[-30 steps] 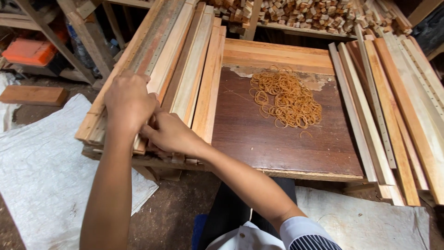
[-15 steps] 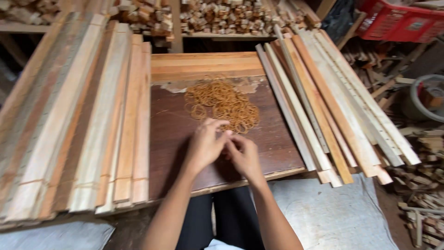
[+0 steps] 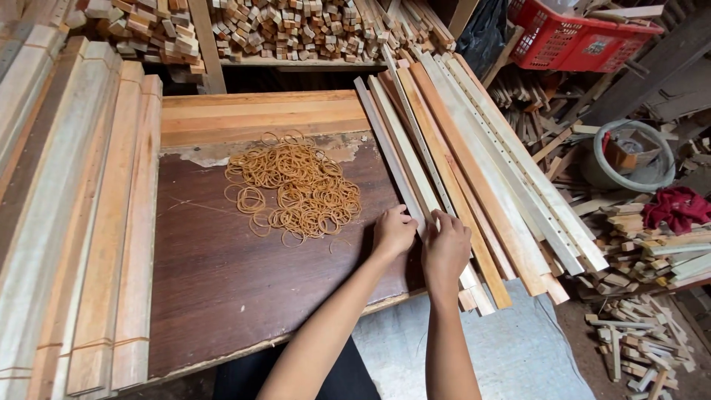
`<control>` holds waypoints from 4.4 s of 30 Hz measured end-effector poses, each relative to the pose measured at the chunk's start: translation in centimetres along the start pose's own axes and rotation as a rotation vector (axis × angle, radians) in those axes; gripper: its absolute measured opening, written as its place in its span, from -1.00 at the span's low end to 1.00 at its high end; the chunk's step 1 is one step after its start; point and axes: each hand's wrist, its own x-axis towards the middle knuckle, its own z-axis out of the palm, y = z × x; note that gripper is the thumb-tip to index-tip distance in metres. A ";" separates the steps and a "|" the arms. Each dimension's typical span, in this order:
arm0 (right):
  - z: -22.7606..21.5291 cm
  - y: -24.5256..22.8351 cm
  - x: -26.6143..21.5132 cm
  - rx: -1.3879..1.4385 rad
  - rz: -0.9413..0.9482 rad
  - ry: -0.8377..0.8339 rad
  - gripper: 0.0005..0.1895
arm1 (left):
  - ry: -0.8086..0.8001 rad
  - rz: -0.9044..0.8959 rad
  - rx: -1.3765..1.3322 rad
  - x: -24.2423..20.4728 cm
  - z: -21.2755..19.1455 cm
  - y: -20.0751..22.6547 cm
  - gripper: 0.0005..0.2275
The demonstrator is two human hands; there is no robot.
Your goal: Securing rubber bands onto the ends of wooden slats
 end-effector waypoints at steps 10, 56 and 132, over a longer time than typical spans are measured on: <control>0.5 0.8 1.5 0.148 0.012 -0.024 -0.67 | 0.169 -0.021 -0.081 -2.1 0.0 2.0 -0.53; 1.0 -5.1 2.7 1.086 0.367 -0.819 -0.34 | -0.054 -0.097 -0.487 -11.2 -10.9 3.9 -0.31; 4.2 -18.0 -1.6 1.710 0.489 -0.624 -0.60 | 0.234 0.452 1.045 -14.1 -32.5 4.1 -0.58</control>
